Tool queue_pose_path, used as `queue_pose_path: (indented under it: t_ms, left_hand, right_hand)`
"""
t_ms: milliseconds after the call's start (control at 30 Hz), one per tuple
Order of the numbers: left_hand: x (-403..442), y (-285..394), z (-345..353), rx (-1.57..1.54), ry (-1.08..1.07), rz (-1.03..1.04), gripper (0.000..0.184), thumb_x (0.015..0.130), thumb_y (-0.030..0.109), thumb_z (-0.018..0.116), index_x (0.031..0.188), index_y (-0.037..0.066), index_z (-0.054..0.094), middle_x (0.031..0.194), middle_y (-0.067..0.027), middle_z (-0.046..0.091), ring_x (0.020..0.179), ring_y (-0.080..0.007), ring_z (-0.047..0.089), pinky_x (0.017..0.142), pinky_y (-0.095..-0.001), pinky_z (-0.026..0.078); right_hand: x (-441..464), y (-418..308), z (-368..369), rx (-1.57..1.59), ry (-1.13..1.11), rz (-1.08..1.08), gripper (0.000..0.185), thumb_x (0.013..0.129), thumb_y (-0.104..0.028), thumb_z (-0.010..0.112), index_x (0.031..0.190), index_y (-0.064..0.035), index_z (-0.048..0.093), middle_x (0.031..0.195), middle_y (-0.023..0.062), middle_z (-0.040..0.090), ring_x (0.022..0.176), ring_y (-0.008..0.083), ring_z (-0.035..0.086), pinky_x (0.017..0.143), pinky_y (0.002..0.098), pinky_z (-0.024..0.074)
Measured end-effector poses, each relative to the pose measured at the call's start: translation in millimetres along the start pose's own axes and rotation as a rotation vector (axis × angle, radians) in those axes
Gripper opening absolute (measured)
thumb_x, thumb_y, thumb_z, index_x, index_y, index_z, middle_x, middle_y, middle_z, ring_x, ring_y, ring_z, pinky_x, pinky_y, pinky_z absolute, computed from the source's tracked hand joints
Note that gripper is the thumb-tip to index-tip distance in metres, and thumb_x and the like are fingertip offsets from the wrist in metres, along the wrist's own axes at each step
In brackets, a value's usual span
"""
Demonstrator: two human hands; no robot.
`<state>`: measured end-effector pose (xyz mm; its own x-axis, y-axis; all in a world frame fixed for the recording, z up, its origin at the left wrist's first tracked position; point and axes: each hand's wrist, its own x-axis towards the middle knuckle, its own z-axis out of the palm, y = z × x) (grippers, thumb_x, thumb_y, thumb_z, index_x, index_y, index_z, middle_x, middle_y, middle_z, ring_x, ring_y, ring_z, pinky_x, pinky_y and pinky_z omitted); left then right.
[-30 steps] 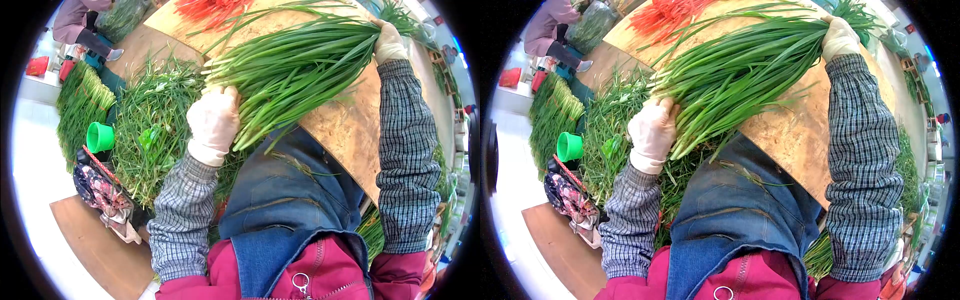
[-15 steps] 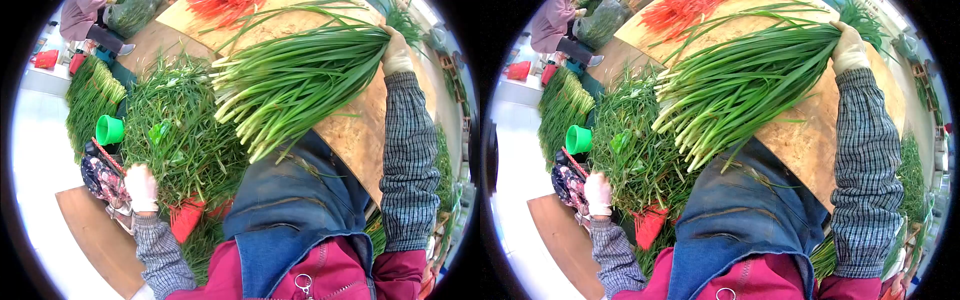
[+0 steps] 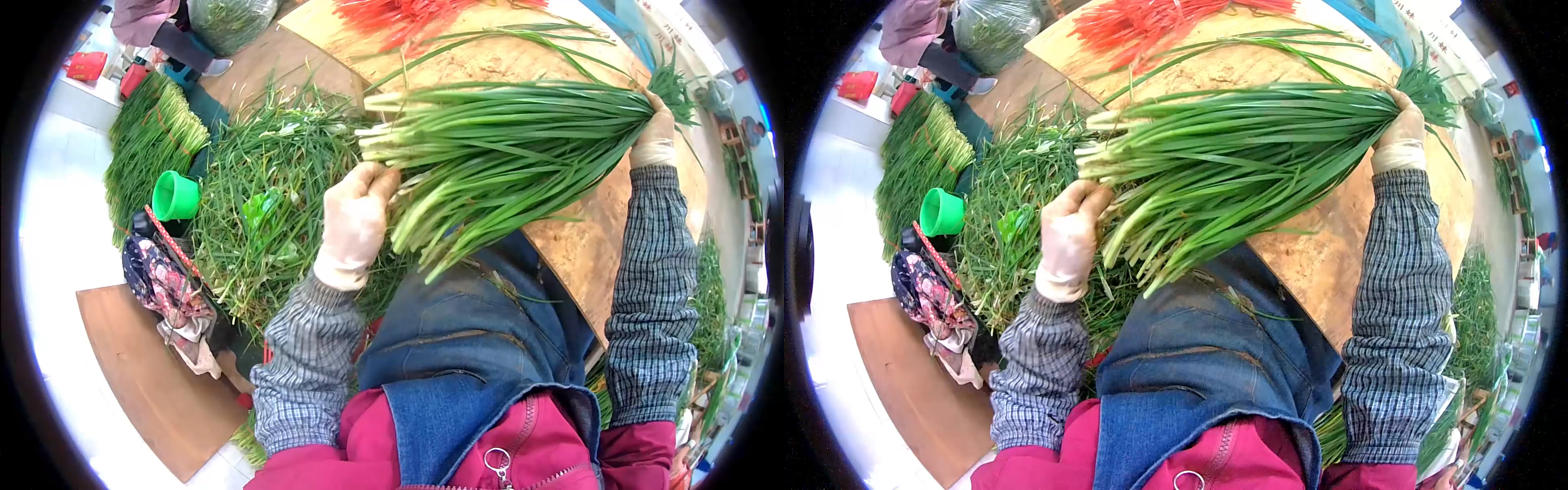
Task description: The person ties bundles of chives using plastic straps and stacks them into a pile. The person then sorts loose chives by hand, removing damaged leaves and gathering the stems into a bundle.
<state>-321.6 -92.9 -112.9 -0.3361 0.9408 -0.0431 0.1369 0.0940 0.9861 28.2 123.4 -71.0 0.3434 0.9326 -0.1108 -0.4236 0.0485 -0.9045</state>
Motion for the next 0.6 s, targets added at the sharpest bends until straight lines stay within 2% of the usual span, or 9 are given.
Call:
queue_pose_path:
  t_ms: [100, 200, 267, 333, 367, 400, 500, 533, 600]
  left_hand:
    - [-18, 2, -39, 0.169, 0.059, 0.086, 0.015, 0.085, 0.010, 0.057, 0.090, -0.003, 0.063, 0.073, -0.0098, 0.065, 0.062, -0.0130, 0.059, 0.055, -0.0255, 0.046]
    - [-40, -2, -123, 0.159, 0.287, -0.221, 0.018, 0.084, 0.017, 0.061, 0.093, 0.002, 0.065, 0.073, 0.0002, 0.062, 0.059, -0.0071, 0.052, 0.048, -0.0215, 0.040]
    - [-57, -53, -222, 0.607, 0.356, -0.105, 0.018, 0.082, 0.014, 0.059, 0.094, 0.001, 0.064, 0.072, -0.0046, 0.063, 0.058, -0.0128, 0.056, 0.048, -0.0240, 0.042]
    - [-89, -113, -309, 1.505, 0.320, -0.056, 0.019, 0.078, 0.011, 0.057, 0.093, 0.001, 0.064, 0.067, -0.0098, 0.062, 0.053, -0.0217, 0.056, 0.050, -0.0282, 0.045]
    - [-81, -37, -239, 1.442, 0.219, -0.459, 0.008, 0.078, 0.011, 0.054, 0.075, 0.005, 0.058, 0.076, -0.0106, 0.061, 0.069, -0.0250, 0.059, 0.063, -0.0357, 0.048]
    - [-91, -65, -248, 1.705, 0.314, -0.010, 0.010, 0.078, 0.014, 0.057, 0.080, 0.005, 0.059, 0.090, -0.0139, 0.061, 0.084, -0.0274, 0.058, 0.075, -0.0386, 0.047]
    - [-49, -40, -143, 1.032, 0.146, 0.496, 0.030, 0.074, 0.010, 0.066, 0.102, 0.002, 0.059, 0.104, -0.0173, 0.058, 0.097, -0.0326, 0.055, 0.086, -0.0379, 0.043]
    - [-32, -35, -114, 0.889, -0.031, 0.531, 0.033, 0.077, 0.013, 0.064, 0.108, 0.002, 0.057, 0.108, -0.0174, 0.057, 0.096, -0.0316, 0.056, 0.086, -0.0378, 0.044]
    - [-12, -5, -51, 0.366, -0.136, -0.045, 0.044, 0.080, 0.020, 0.062, 0.118, -0.001, 0.053, 0.112, -0.0187, 0.058, 0.101, -0.0266, 0.057, 0.089, -0.0344, 0.043]
  right_hand:
    - [9, 10, 0, -0.013, -0.029, 0.015, 0.014, 0.081, -0.011, 0.052, 0.077, 0.0003, 0.059, 0.071, 0.0113, 0.062, 0.059, 0.0249, 0.059, 0.056, 0.0353, 0.0510]
    - [13, 10, -8, 0.030, -0.110, 0.088, 0.013, 0.080, -0.011, 0.053, 0.076, 0.0003, 0.058, 0.070, 0.0112, 0.062, 0.058, 0.0251, 0.059, 0.056, 0.0350, 0.0510]
    - [20, 11, -13, 0.056, -0.095, 0.092, 0.013, 0.080, -0.011, 0.054, 0.076, 0.0000, 0.058, 0.069, 0.0107, 0.062, 0.057, 0.0250, 0.059, 0.056, 0.0346, 0.0507]
    - [25, 17, -18, 0.032, -0.081, 0.070, 0.013, 0.080, -0.011, 0.054, 0.076, -0.0003, 0.058, 0.069, 0.0105, 0.062, 0.057, 0.0249, 0.059, 0.056, 0.0347, 0.0507]
    - [27, 18, -18, -0.003, -0.072, 0.057, 0.014, 0.081, -0.013, 0.053, 0.075, -0.0012, 0.059, 0.069, 0.0101, 0.062, 0.058, 0.0246, 0.059, 0.057, 0.0342, 0.0503]
    - [27, 20, -21, 0.007, -0.074, 0.071, 0.014, 0.081, -0.013, 0.053, 0.075, -0.0014, 0.059, 0.069, 0.0099, 0.062, 0.058, 0.0244, 0.059, 0.058, 0.0339, 0.0501]
    - [21, 20, -23, -0.002, -0.083, 0.086, 0.016, 0.082, -0.015, 0.053, 0.075, -0.0021, 0.059, 0.068, 0.0093, 0.062, 0.058, 0.0236, 0.059, 0.057, 0.0325, 0.0491]
    - [19, 18, -22, 0.004, -0.068, 0.091, 0.016, 0.082, -0.015, 0.052, 0.075, -0.0019, 0.059, 0.068, 0.0091, 0.062, 0.058, 0.0235, 0.059, 0.057, 0.0324, 0.0492]
    - [24, 19, -27, -0.008, -0.051, 0.056, 0.016, 0.082, -0.014, 0.052, 0.075, -0.0017, 0.059, 0.068, 0.0090, 0.061, 0.058, 0.0233, 0.058, 0.057, 0.0323, 0.0493]
